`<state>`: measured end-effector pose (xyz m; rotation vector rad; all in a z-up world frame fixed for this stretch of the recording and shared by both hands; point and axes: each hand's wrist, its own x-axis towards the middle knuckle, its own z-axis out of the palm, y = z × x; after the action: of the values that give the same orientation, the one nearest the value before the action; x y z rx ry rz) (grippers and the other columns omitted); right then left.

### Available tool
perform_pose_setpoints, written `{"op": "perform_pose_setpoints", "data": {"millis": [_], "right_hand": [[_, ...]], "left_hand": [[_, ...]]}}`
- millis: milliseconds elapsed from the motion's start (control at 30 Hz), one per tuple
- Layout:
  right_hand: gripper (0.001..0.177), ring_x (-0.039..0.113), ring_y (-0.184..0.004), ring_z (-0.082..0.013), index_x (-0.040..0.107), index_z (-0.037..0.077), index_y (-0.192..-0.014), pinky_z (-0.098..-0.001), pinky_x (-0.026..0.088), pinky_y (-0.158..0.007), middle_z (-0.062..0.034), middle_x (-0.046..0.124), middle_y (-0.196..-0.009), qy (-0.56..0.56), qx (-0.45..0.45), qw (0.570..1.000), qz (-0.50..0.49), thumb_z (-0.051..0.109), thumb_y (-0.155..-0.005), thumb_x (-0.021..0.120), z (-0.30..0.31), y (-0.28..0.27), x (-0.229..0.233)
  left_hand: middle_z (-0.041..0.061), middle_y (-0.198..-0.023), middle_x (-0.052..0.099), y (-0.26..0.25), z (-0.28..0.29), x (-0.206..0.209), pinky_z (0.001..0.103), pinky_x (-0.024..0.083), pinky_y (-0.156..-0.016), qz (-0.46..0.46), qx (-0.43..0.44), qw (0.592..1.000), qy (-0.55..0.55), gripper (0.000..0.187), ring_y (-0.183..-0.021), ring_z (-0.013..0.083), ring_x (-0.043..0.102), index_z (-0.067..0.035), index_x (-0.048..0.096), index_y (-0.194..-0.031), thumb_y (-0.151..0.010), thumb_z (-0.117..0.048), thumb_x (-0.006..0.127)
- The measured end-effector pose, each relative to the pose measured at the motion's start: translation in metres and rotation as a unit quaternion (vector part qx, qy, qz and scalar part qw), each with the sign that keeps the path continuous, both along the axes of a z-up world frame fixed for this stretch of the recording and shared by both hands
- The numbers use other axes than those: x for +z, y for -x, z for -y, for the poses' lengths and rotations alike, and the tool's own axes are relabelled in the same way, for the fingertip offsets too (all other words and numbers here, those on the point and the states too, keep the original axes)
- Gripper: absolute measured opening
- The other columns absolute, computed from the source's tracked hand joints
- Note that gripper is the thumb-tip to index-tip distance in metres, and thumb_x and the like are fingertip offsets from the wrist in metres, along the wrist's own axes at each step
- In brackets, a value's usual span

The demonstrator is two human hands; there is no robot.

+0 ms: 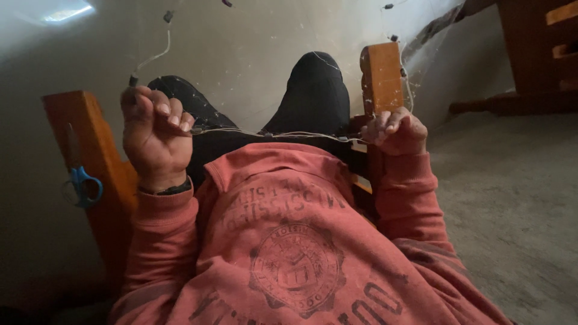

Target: Untangling and cutting a fishing net using scissors

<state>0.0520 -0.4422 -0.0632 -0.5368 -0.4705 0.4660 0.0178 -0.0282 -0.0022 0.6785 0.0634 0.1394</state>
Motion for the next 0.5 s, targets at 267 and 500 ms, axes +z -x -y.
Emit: {"op": "perform_pose_setpoints", "data": {"millis": [267, 500], "right_hand": [[0.027, 0.056, -0.075, -0.0218, 0.063, 0.004, -0.101, -0.0367, 0.037, -0.07, -0.0087, 0.061, -0.091, 0.006, 0.037, 0.999, 0.019, 0.023, -0.092, 0.046, -0.02, 0.002, 0.043], [0.027, 0.062, -0.076, -0.0271, 0.06, 0.001, -0.109, -0.0392, 0.047, -0.072, -0.0181, 0.064, -0.086, 0.009, -0.03, 0.992, -0.123, 0.015, -0.093, 0.043, -0.029, 0.019, 0.022]], "left_hand": [[-0.003, -0.074, 0.047, 0.0, 0.006, 0.015, 0.021, 0.035, -0.054, -0.039, 0.007, 0.999, -0.03, 0.008, -0.061, 0.01, 0.042, -0.021, 0.055, -0.093, -0.089, -0.026, 0.059], [-0.002, -0.072, 0.049, -0.002, 0.007, 0.018, 0.02, 0.036, -0.053, -0.058, 0.024, 0.998, -0.016, 0.004, -0.058, 0.01, 0.041, -0.019, 0.057, -0.091, -0.089, -0.023, 0.059]]}}
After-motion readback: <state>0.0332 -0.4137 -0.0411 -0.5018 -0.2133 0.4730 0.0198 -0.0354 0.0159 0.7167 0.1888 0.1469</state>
